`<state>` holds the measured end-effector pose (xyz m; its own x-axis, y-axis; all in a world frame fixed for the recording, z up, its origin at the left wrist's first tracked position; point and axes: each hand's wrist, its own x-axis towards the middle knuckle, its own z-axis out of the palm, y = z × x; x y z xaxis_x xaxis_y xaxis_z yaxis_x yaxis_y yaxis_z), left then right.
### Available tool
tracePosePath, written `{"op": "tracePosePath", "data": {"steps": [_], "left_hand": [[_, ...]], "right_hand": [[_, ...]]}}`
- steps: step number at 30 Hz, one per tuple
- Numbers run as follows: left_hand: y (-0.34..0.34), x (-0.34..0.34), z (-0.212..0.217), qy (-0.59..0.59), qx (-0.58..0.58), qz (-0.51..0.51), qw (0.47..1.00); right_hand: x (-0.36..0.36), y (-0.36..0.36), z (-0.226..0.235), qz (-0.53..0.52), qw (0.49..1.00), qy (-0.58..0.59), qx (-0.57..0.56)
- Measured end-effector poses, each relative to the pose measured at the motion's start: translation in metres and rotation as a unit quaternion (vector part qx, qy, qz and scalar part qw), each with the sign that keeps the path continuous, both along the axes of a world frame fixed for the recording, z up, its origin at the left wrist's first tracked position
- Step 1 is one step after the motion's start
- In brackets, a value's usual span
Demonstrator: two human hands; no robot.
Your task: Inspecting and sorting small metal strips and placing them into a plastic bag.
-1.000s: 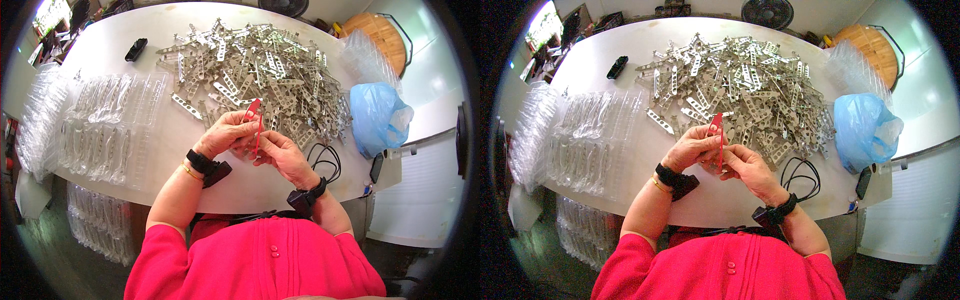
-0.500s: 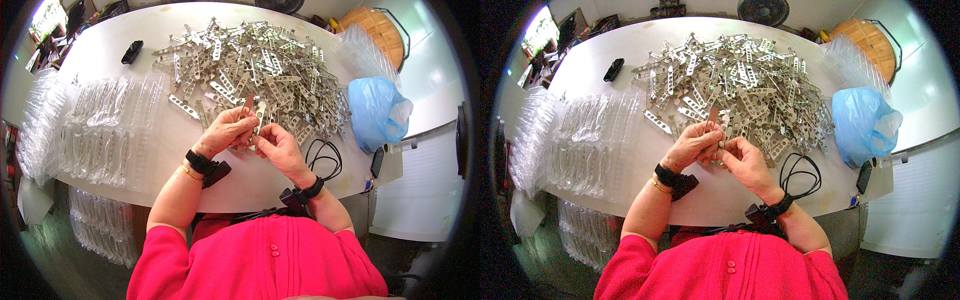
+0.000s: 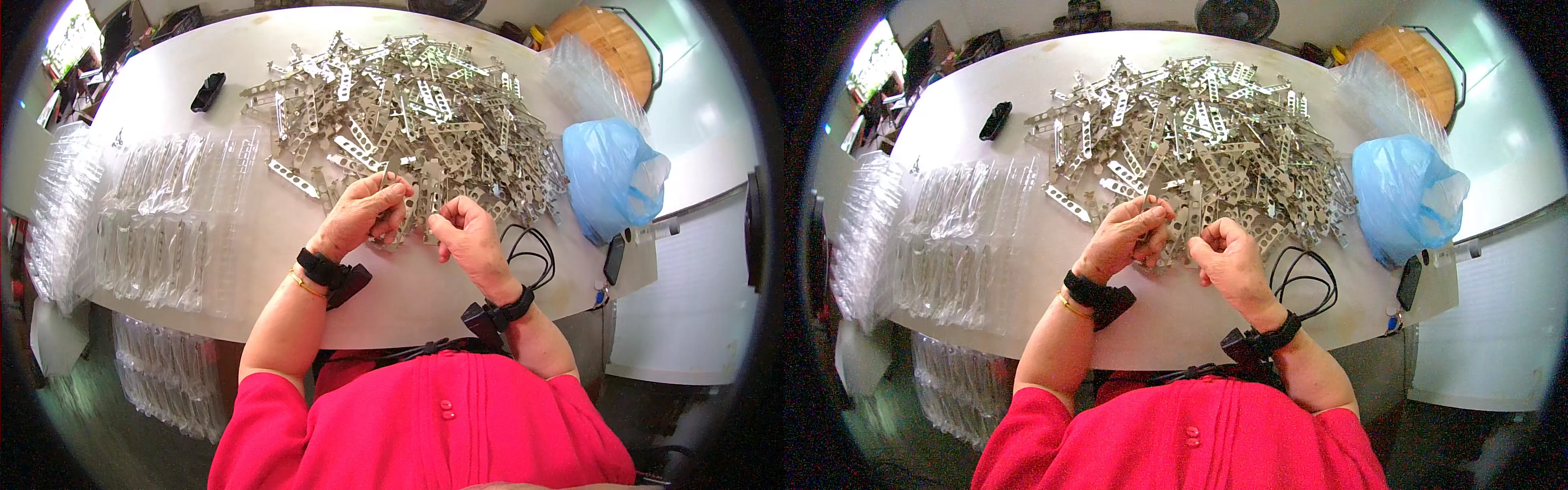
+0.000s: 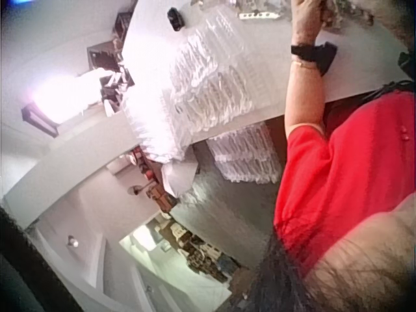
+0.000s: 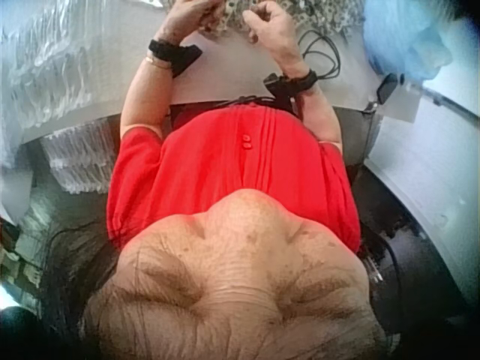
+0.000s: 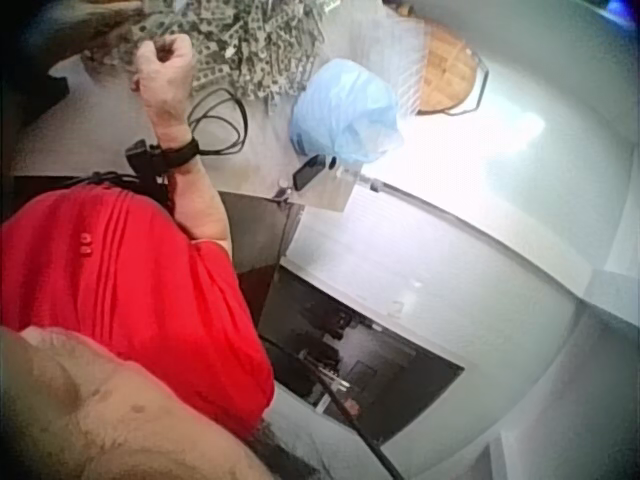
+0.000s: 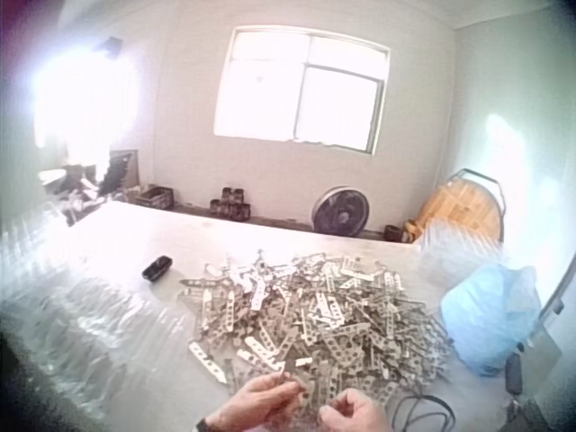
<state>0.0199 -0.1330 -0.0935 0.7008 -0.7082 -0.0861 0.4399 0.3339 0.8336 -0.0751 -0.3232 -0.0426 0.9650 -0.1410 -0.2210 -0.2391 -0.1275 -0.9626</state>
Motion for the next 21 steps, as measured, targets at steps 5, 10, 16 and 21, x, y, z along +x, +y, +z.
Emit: {"op": "tracePosePath", "data": {"steps": [5, 10, 16, 21], "left_hand": [[0.001, 0.001, -0.002, 0.016, -0.009, -0.005, 1.0], [0.002, 0.003, -0.003, 0.006, -0.017, -0.012, 1.0], [0.002, 0.002, -0.002, 0.011, -0.021, -0.009, 1.0], [-0.003, 0.001, -0.006, 0.016, -0.032, 0.006, 0.999]], "right_hand": [[0.0, -0.003, 0.002, -0.005, 1.0, 0.004, 0.004], [-0.001, -0.003, 0.003, 0.001, 1.0, 0.009, -0.006], [0.003, 0.003, -0.006, -0.013, 0.991, -0.071, -0.114], [0.006, 0.014, -0.005, -0.034, 0.938, -0.157, -0.307]]}}
